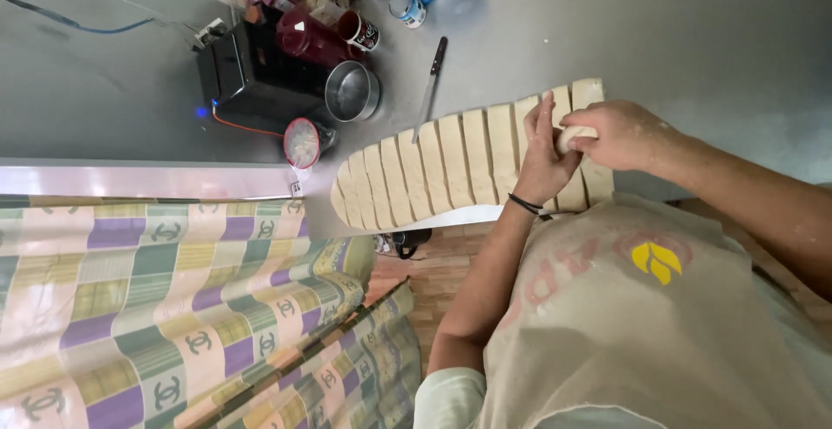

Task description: The person uses a knife to cut a large sheet of dough into strips on a metal countertop. They then pick up individual strips, roll them into small balls, and place them on the counter.

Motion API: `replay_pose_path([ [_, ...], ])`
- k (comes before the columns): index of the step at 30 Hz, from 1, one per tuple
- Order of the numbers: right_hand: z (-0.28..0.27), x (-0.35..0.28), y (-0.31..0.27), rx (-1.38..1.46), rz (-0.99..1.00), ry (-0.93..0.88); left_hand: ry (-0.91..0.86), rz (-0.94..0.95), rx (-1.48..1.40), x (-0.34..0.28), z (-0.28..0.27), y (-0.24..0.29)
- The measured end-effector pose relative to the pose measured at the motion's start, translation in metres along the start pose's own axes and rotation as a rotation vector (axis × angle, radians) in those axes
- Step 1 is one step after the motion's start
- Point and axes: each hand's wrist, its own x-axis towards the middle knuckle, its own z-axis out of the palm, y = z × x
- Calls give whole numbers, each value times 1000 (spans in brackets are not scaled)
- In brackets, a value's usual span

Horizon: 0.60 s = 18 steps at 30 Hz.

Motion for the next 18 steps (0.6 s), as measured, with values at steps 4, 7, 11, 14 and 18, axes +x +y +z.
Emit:
replay_pose_path([
  [4,-22,7,27,-165,-33,-96,-28,-71,-239,7,41,-52],
  [7,-48,1,18,-142,-66,-129,-78,-127,-159,11,44,-31],
  [11,-51,-9,29,-217,-425,123,41,-77,128,6,70,-57],
  [14,-34,-4,47,-132,-611,464,103,-121,-24,12,83,-32],
  [18,-26,17,62,-10,-685,484,61,-46,-55,13,76,-12],
])
